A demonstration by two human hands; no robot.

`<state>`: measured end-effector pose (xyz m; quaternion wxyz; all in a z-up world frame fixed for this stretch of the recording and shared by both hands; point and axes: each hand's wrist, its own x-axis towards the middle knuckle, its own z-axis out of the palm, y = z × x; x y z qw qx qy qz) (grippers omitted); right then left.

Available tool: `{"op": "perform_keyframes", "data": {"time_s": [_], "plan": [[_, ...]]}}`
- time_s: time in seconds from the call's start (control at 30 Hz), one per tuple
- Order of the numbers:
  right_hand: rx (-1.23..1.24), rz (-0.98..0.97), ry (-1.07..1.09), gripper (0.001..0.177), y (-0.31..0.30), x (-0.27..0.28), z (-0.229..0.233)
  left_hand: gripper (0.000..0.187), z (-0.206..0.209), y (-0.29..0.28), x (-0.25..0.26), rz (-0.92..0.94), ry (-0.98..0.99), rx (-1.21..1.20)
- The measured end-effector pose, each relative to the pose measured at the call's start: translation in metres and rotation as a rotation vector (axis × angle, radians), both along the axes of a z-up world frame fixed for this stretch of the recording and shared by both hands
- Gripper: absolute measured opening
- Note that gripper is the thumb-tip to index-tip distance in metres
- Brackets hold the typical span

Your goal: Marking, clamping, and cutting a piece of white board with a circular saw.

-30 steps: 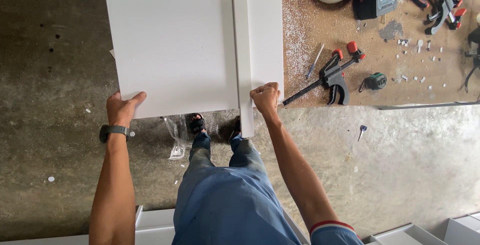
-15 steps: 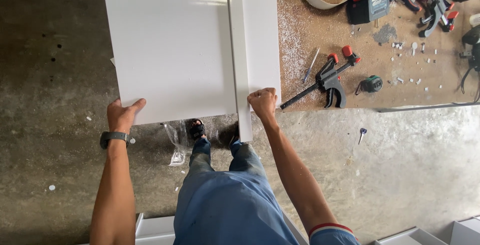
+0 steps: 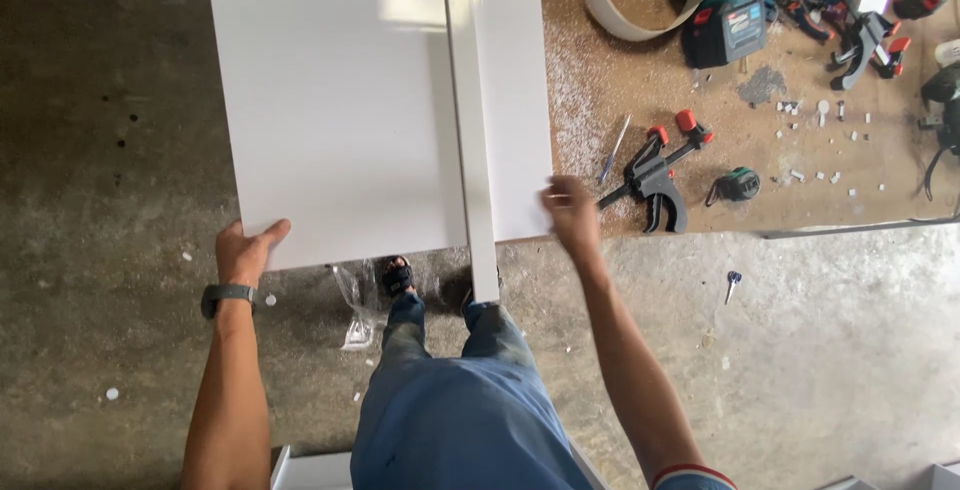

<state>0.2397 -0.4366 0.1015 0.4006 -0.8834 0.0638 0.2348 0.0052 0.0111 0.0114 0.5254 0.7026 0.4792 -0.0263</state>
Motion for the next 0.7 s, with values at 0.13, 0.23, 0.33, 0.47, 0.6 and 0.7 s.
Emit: {"op": "perform_keyframes", "data": {"time_s": [0.13, 0.23, 0.33, 0.47, 0.6, 0.7], "plan": [[-0.136, 0.248, -0.065, 0.077, 0.058, 0.013, -0.034, 0.04, -0.003, 0.0, -0.002, -0.007, -0.001, 0.005], [-0.214, 0.253, -0.059, 0.096, 0.096, 0.032, -0.043, 0.04, 0.001, -0.001, 0.0, -0.002, -0.008, 0.026], [-0.326, 0.292, -0.114, 0.114, 0.121, 0.054, -0.066, 0.04, -0.001, -0.001, 0.003, -0.001, -0.039, 0.045], [-0.379, 0.266, -0.163, 0.127, 0.131, 0.059, -0.083, 0.042, -0.009, 0.002, 0.0, 0.008, -0.006, 0.007], [-0.402, 0.289, -0.139, 0.13, 0.134, 0.05, -0.06, 0.043, -0.006, 0.001, -0.002, 0.017, 0.001, -0.009], [-0.173, 0.127, -0.154, 0.118, 0.107, 0.053, -0.066, 0.044, -0.019, 0.004, -0.005, 0.0, 0.013, 0.01]]}}
